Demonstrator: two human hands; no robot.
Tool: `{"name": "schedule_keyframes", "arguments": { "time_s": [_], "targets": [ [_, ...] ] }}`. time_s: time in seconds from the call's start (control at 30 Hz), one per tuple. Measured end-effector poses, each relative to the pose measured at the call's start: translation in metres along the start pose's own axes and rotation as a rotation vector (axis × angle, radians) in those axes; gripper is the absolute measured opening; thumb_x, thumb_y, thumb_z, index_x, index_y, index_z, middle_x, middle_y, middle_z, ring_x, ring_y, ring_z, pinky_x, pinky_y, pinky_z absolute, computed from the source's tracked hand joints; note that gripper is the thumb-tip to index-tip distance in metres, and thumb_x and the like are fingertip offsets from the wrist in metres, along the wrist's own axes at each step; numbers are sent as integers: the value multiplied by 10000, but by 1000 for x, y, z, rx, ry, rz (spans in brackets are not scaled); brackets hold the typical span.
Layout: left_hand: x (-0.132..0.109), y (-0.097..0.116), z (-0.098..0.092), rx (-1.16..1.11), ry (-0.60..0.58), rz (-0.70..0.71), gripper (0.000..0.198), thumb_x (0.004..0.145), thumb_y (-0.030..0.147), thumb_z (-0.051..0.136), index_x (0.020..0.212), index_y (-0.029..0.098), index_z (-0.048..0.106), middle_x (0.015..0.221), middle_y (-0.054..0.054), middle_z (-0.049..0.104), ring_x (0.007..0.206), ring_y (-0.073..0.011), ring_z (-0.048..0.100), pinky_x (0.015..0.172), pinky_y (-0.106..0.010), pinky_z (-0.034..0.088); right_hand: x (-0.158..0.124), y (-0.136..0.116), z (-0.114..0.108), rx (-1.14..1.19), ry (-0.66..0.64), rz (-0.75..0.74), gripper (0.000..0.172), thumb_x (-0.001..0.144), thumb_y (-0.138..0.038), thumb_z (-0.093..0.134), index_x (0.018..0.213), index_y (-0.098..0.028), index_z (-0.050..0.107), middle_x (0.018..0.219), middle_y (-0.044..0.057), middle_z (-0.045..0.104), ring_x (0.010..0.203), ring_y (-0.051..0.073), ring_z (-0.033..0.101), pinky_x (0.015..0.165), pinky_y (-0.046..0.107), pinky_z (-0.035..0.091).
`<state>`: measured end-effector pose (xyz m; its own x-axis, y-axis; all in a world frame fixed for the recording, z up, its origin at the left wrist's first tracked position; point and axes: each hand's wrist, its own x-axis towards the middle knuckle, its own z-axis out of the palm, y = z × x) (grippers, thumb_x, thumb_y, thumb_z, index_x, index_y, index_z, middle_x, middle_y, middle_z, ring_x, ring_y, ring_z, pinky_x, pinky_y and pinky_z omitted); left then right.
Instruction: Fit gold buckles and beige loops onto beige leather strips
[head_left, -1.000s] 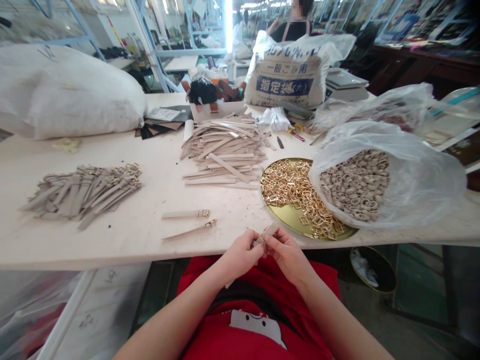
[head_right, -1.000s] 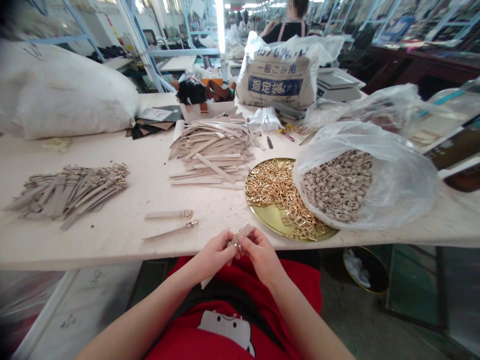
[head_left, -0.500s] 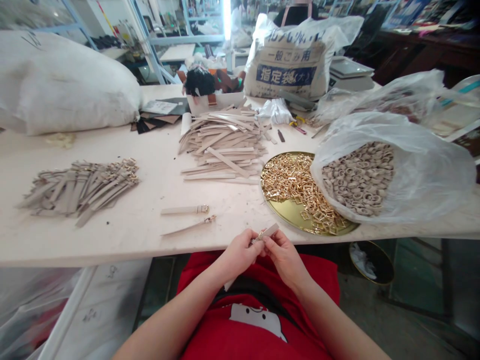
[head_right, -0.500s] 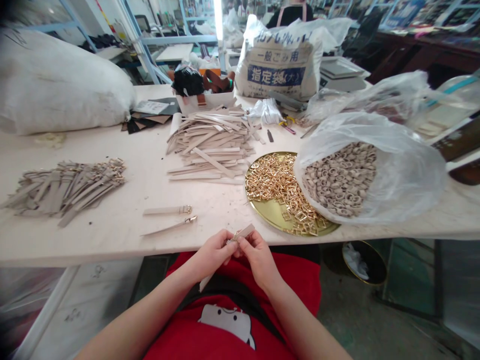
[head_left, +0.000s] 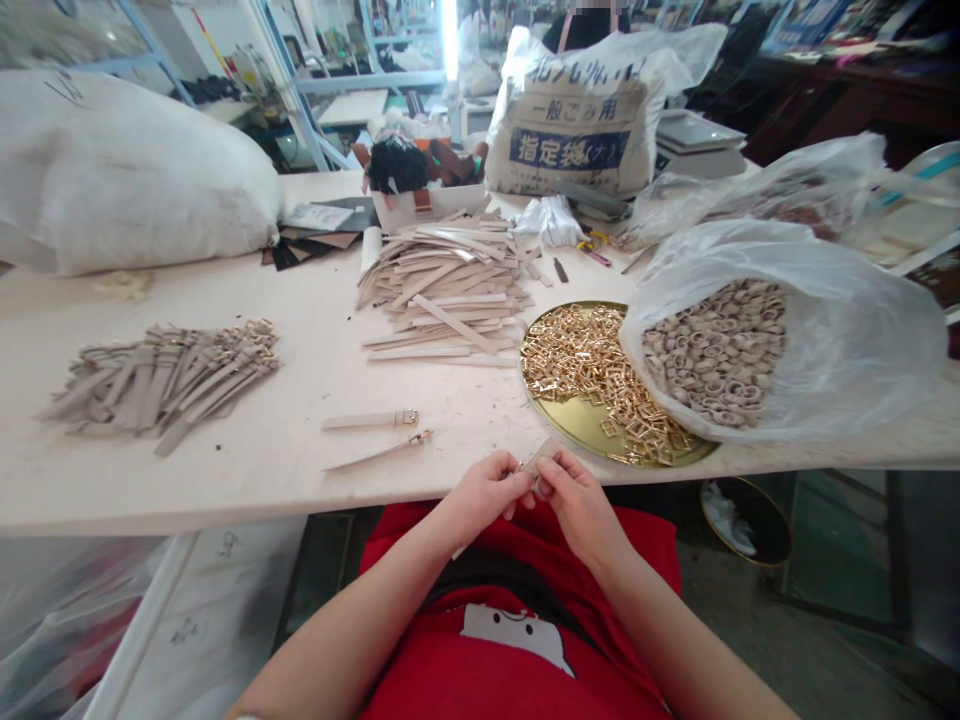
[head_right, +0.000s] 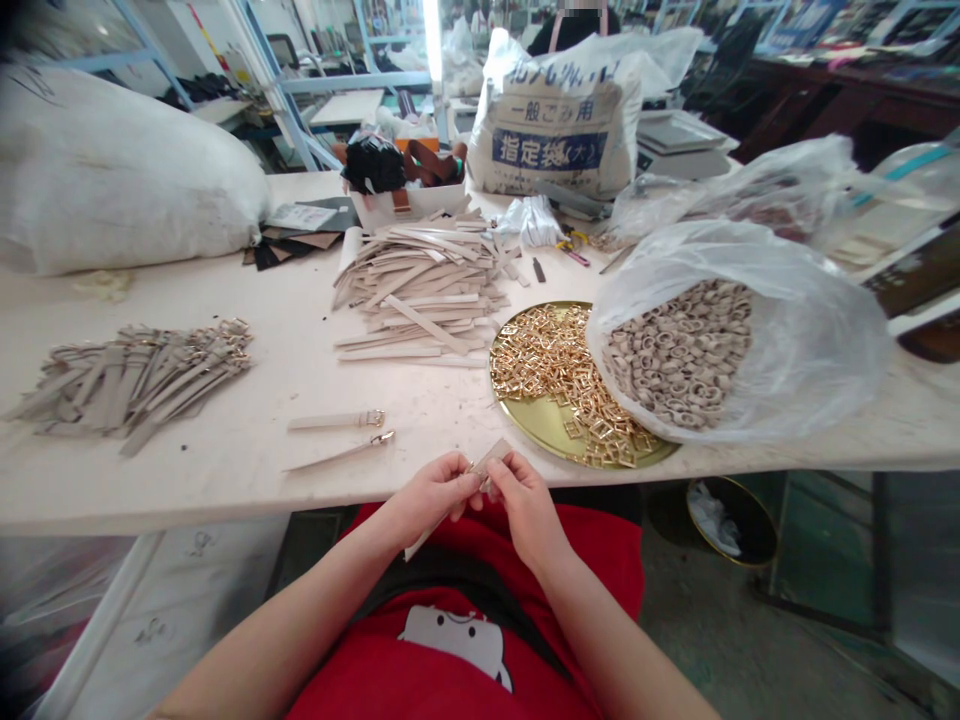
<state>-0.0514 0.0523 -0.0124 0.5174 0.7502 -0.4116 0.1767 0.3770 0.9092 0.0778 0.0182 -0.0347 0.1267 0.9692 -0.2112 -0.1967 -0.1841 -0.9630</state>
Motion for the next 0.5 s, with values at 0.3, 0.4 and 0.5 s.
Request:
{"name": "schedule_keyframes", "arguments": {
  "time_s": [0.3, 0.4, 0.5],
  "targets": [
    [-8, -1, 3, 308, 116, 57, 248, 792, 394, 430, 703, 166, 471, 596, 19, 566, 512, -91, 448, 518, -211, 339, 3, -3, -11, -328, -27, -142, 120, 747, -298, 576, 680, -201, 558, 668, -8, 576, 658, 159, 508, 651, 293, 392],
    [-9, 0, 1, 402, 132, 72, 249, 788, 390, 439, 673, 171, 466, 581, 21, 565, 553, -109, 472, 563, -227, 344, 8, 1, -12, -232, -91, -78, 135, 758, -297, 564, 671, -197, 541, 656, -22, 556, 653, 144, 496, 648, 281, 395],
    [-4, -2, -2, 407, 126, 47, 272, 785, 413, 441, 646, 180, 437, 522, 35, 541, 507, -107, 450, 534, -226, 327, 11, 4, -11, -154, -119, -32, 155, 761, -307, 566, 662, -197, 520, 626, -36, 529, 607, 126, 469, 603, 262, 386]
  ]
}}
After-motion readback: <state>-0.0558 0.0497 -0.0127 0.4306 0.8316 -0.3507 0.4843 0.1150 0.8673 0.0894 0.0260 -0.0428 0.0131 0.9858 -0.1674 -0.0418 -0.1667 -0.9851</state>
